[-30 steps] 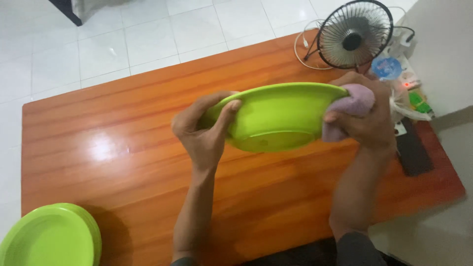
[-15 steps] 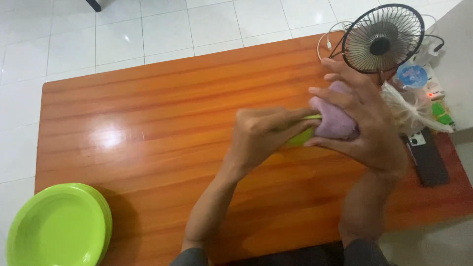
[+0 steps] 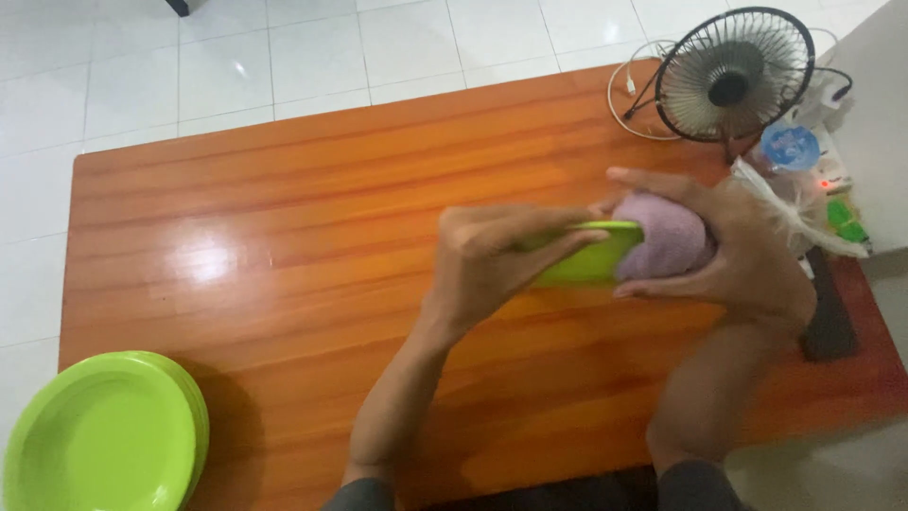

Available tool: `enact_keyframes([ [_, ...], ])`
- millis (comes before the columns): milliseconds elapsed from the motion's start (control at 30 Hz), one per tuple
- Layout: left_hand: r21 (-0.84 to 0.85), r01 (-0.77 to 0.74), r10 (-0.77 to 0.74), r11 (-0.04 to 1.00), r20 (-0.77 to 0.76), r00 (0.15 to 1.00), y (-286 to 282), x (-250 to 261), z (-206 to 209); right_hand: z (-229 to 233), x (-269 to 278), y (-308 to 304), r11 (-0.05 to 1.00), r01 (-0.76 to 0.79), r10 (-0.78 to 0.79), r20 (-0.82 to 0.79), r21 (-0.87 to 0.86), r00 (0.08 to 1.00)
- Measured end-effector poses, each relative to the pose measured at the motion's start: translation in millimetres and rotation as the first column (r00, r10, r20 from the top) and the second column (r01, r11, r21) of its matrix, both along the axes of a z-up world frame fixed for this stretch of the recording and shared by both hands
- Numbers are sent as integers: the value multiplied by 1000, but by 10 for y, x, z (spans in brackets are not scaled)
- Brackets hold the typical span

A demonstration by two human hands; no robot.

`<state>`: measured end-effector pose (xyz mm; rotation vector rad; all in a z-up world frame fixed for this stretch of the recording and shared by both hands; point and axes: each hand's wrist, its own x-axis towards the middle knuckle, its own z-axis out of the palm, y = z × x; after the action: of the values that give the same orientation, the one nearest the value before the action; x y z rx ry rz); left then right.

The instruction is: The person wipes the inside and outside of green plastic plates with a purple cloth on a wooden table, then places each plate aside. The person repeats this process for multiple plates.

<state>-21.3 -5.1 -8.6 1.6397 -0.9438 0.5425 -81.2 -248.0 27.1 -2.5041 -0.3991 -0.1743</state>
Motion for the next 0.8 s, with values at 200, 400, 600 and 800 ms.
enact_keyframes([
  [200,34,90,-88,995,-55,995,156,62,78,8,-25,182,994,-36,45,-81,104,996],
  [400,17,27,-26,999,-41,999,399,112,244,-293,124,306,967,56,-68,39,250,997],
  [600,-221,-108,39,969,-296,954,409,228,205,-963,485,-50,867,141,-251,175,478,952],
  [800,-482,-418,123,770,-531,838,340,642,-111,-1245,879,258,476,14,-502,259,879,825],
])
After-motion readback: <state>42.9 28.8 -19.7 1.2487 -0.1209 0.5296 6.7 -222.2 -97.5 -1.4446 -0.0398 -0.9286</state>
